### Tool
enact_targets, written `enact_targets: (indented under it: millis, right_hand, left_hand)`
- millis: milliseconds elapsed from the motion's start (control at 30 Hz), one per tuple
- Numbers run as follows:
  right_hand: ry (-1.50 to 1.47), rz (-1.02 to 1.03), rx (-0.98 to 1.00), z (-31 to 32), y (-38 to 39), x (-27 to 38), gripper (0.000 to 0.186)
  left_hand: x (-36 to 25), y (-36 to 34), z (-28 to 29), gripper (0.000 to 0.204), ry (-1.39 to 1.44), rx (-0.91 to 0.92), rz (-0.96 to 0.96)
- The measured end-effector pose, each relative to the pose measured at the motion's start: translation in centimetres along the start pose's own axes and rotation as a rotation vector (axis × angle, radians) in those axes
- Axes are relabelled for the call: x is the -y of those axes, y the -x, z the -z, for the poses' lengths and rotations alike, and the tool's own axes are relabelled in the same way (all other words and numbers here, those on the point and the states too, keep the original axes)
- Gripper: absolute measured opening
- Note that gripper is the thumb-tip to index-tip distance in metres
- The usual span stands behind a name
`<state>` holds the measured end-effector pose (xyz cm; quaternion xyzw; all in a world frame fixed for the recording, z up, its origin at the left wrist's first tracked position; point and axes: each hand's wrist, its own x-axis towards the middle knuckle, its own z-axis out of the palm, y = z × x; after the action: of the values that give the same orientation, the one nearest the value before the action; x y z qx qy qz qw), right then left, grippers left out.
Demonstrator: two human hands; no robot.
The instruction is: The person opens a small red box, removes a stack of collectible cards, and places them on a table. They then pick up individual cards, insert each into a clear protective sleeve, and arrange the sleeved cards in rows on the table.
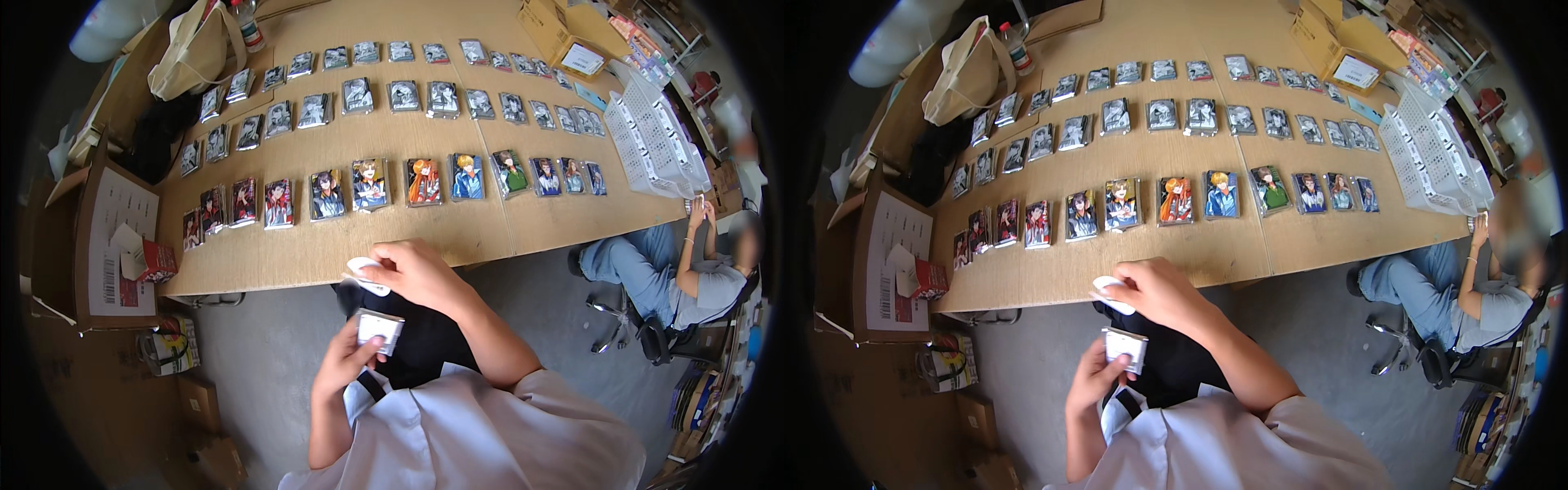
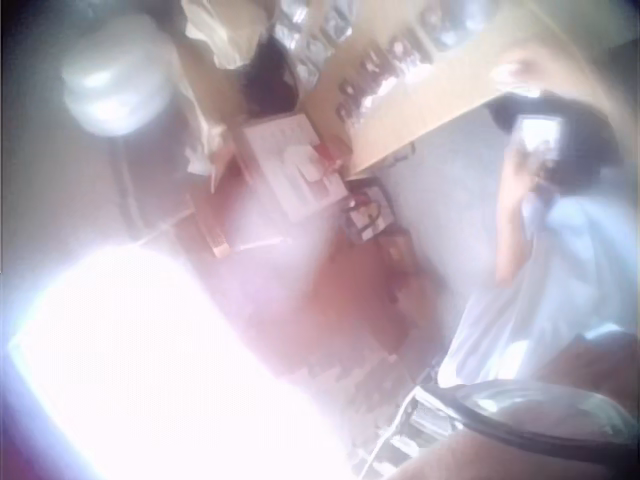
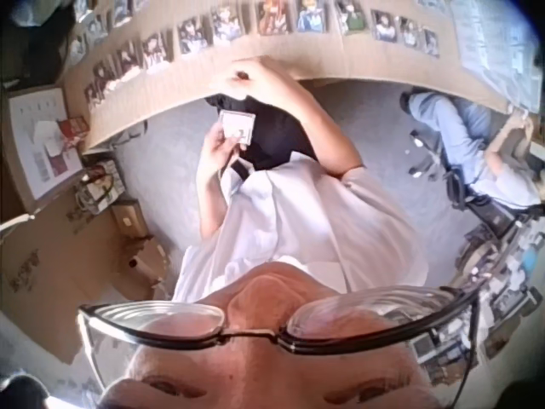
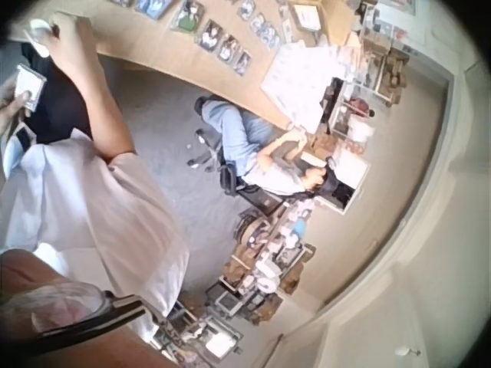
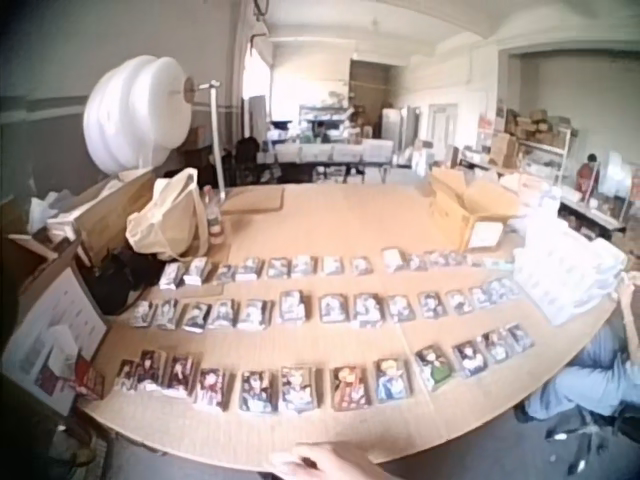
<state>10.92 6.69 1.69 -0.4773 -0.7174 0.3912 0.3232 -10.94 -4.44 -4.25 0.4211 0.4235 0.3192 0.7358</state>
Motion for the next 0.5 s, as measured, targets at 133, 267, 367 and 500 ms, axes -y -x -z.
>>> enact_targets:
  millis: [133, 267, 367, 500]
  right_hand:
    - [0.346, -0.005, -0.204, 1.3, 0.5, -3.9, 0.031]
    - [0.486, -0.009, -0.390, 1.2, 1.1, -3.1, 0.032]
    - [0.342, 0.047, -0.426, 1.0, 2.5, -0.9, 0.036]
    - [-0.098, -0.035, 0.009, 1.5, 5.7, 2.3, 0.031]
  left_hand:
    - [-1.5, 1.6, 3.1, 0.042, 0.023, 0.038, -0.055]
    - [-2.0, 1.4, 3.2, 0.050, 0.041, 0.137, -0.035]
    - [-1.9, 0.9, 2.2, 0.055, 0.045, 0.174, 0.010]
    - [-2.3, -0.7, 0.2, 0.066, 0.003, 0.239, 0.020]
